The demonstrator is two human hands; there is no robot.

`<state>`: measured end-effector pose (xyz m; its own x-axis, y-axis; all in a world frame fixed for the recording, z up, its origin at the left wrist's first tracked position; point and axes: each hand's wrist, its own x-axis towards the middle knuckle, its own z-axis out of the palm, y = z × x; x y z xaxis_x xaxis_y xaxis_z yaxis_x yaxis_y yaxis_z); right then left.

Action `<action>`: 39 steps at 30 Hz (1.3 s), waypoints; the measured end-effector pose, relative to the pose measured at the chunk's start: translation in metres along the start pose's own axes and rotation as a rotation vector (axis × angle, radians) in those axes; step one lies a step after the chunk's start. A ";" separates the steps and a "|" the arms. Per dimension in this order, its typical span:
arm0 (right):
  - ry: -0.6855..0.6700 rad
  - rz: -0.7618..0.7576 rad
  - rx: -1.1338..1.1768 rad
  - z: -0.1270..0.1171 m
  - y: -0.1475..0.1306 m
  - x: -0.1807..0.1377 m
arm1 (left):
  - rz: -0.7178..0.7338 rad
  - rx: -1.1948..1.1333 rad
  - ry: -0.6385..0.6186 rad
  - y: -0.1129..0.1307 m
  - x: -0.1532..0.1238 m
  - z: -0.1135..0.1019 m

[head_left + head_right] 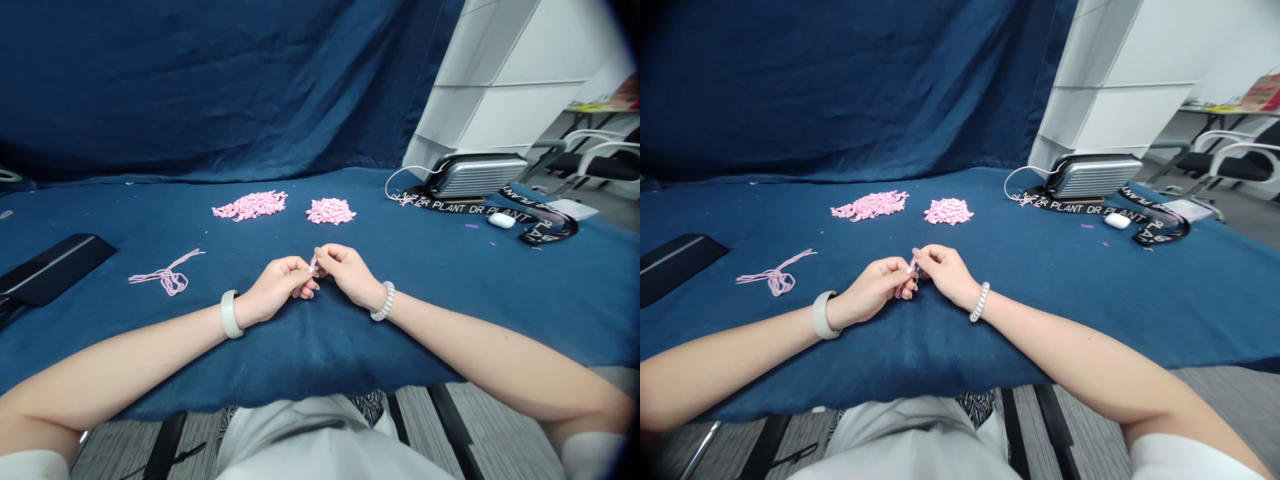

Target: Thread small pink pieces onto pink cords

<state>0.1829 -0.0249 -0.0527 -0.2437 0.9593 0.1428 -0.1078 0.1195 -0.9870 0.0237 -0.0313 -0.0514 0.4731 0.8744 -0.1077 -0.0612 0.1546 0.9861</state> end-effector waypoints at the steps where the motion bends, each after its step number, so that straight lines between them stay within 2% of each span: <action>1: 0.000 0.021 0.051 0.000 0.000 0.000 | -0.001 -0.003 0.003 0.000 0.000 0.000; 7: -0.020 0.108 0.247 -0.005 0.001 0.002 | -0.001 -0.011 0.012 0.000 -0.001 0.000; 15: -0.173 0.053 0.181 -0.007 0.000 0.000 | 0.022 -0.007 0.001 -0.001 0.000 -0.001; 27: -0.155 0.078 0.167 -0.010 0.002 0.000 | 0.014 0.003 -0.031 -0.002 0.000 -0.002; 31: -0.109 0.067 0.164 -0.009 0.004 0.001 | 0.006 -0.012 -0.024 -0.001 0.001 -0.001; 35: -0.004 0.053 0.163 -0.007 0.005 0.002 | -0.005 -0.018 0.002 0.000 0.000 0.000; 39: 0.126 0.044 0.106 -0.006 0.005 0.003 | 0.071 0.043 0.041 -0.003 -0.002 0.001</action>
<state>0.1872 -0.0196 -0.0577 -0.1285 0.9882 0.0828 -0.2020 0.0557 -0.9778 0.0240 -0.0335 -0.0539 0.4322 0.9008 -0.0416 -0.0554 0.0726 0.9958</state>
